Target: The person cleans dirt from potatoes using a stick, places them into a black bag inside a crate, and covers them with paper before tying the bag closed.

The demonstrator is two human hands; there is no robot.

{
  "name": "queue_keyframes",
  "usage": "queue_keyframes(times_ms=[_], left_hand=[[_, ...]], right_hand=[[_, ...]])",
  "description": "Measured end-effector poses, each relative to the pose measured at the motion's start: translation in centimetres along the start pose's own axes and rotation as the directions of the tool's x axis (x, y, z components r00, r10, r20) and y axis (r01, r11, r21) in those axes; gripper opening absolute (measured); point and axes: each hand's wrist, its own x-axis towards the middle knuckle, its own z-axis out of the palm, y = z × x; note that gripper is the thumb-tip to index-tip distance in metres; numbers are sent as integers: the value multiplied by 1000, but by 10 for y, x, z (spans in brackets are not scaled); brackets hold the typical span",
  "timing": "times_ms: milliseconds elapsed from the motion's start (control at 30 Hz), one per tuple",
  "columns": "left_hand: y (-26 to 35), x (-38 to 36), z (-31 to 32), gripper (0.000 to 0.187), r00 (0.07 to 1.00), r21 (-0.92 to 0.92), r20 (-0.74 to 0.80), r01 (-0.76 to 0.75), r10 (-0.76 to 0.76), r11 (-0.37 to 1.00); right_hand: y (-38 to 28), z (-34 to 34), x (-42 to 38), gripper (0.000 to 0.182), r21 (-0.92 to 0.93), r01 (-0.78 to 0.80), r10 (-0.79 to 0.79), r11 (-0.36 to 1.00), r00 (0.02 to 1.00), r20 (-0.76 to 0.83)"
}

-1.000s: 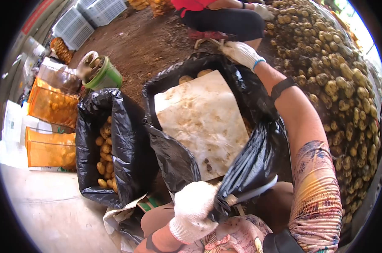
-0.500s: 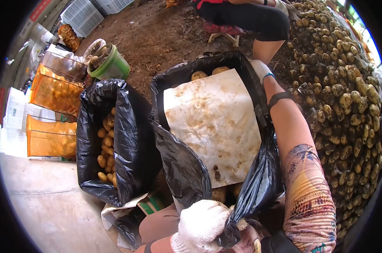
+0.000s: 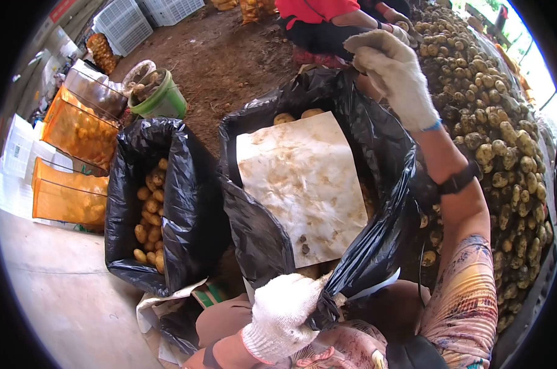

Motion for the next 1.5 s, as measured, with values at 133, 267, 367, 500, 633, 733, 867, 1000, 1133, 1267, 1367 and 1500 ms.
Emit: queue_keyframes(times_ms=[133, 267, 367, 500, 633, 733, 867, 1000, 1133, 1267, 1367, 1500], left_hand=[[5, -2, 4, 27, 999, -30, 16, -38, 39, 999], [6, -6, 4, 27, 997, 28, 46, -65, 63, 998], [-2, -7, 2, 32, 996, 18, 40, -75, 74, 997], [-7, -2, 4, 39, 995, 42, -72, -63, 66, 997], [-5, 6, -8, 46, 997, 87, 59, -64, 59, 994], [-5, 7, -8, 44, 997, 89, 63, -58, 52, 994], [-4, 4, -8, 44, 995, 97, 78, -73, 66, 993], [-1, -1, -5, 43, 993, 85, 74, -102, 96, 991], [1, 0, -8, 43, 989, 82, 128, -83, 72, 993], [-2, 1, -8, 43, 992, 93, 110, -70, 60, 993], [-3, 0, -11, 43, 989, 111, 138, -65, 49, 992], [2, -2, -13, 43, 988, 115, 136, -91, 75, 989]], right_hand=[[-4, -14, -2, 19, -259, -20, 15, 966, 1000, -20], [78, -12, 33, 24, -611, 114, -179, 784, 983, -46], [123, -2, 68, 30, -716, 60, -162, 695, 984, -74], [212, 2, 105, 40, -899, -54, 83, 435, 996, -19], [197, 38, 83, 42, -812, -177, 119, 556, 984, -133], [154, 65, 58, 34, -772, 30, 155, 635, 974, 165], [119, 85, 19, 24, -454, 245, 144, 857, 732, 667], [115, 77, 22, 27, -520, 252, 46, 816, 869, 493], [161, 55, 66, 44, -903, -20, 123, 428, 992, 36], [178, 68, 74, 49, -967, -7, 199, 254, 979, 45], [188, 67, 80, 41, -870, -211, 256, 446, 961, -102], [155, 57, 71, 25, -611, -197, 258, 767, 966, 12]])
